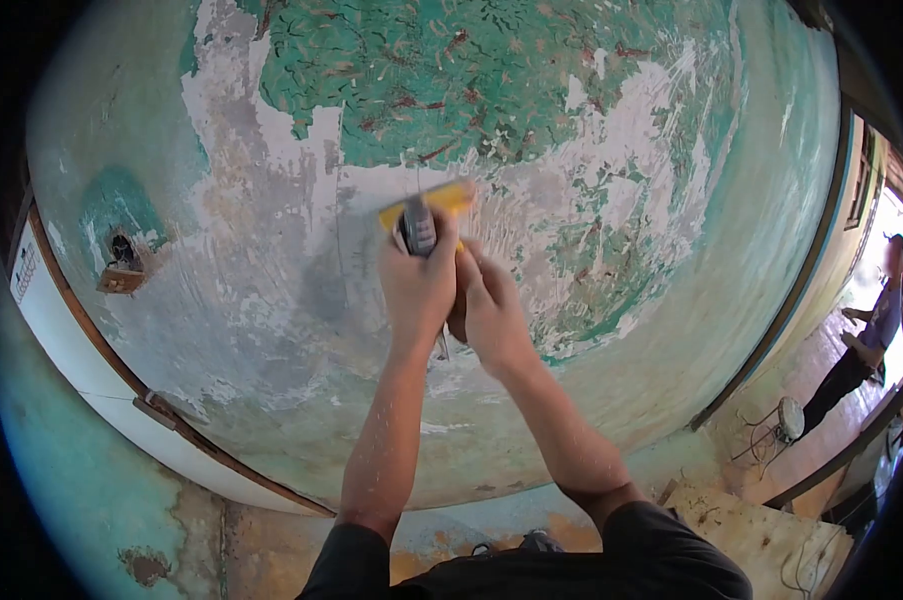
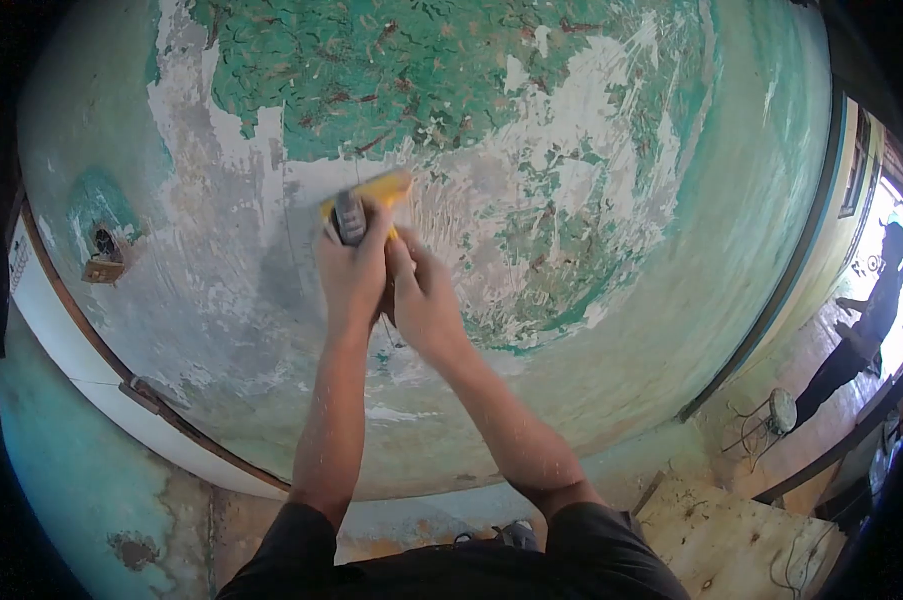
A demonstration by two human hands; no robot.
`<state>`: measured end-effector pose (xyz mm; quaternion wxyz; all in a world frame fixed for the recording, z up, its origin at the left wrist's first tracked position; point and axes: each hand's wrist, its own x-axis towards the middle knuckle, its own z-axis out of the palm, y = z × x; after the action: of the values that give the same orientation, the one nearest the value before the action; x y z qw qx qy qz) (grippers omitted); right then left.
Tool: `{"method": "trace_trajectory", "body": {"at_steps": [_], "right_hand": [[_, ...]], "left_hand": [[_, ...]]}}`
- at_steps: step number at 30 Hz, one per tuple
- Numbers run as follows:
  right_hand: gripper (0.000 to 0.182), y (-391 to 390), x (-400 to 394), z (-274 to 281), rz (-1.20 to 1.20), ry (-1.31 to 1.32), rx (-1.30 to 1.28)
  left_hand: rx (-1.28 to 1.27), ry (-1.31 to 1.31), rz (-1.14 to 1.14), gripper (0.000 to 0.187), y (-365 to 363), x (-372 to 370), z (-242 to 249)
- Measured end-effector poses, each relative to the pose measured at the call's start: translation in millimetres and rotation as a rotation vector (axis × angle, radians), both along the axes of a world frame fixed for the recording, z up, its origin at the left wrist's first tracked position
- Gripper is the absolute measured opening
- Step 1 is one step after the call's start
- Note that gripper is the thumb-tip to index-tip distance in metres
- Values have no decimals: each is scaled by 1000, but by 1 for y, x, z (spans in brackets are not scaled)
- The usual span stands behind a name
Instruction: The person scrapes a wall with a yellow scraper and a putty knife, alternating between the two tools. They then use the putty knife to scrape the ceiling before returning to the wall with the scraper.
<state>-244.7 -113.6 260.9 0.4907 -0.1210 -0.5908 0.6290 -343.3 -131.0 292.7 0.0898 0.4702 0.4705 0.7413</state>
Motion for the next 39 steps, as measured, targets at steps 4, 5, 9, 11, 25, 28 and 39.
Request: {"method": "trace_trajectory", "body": {"at_steps": [4, 5, 9, 11, 25, 28, 39], "right_hand": [[29, -10, -2, -30, 20, 34, -7], [29, -11, -4, -39, -29, 21, -1], [33, -3, 0, 16, 139, 73, -54], [34, -8, -8, -12, 37, 32, 5], [33, 0, 3, 10, 178, -10, -29], [33, -7, 2, -8, 117, 29, -11], [31, -7, 8, -23, 147, 23, -32]], "left_hand": [[126, 23, 7, 15, 7, -7, -53], [81, -23, -50, 16, 9, -8, -56], [-42, -59, -98, 16, -12, 2, 22], [-10, -1, -2, 16, -13, 0, -9], [-21, -73, 52, 23, -17, 2, -15], [-1, -53, 111, 24, -3, -4, -22], [-55, -125, 15, 14, -12, 16, -23]]}}
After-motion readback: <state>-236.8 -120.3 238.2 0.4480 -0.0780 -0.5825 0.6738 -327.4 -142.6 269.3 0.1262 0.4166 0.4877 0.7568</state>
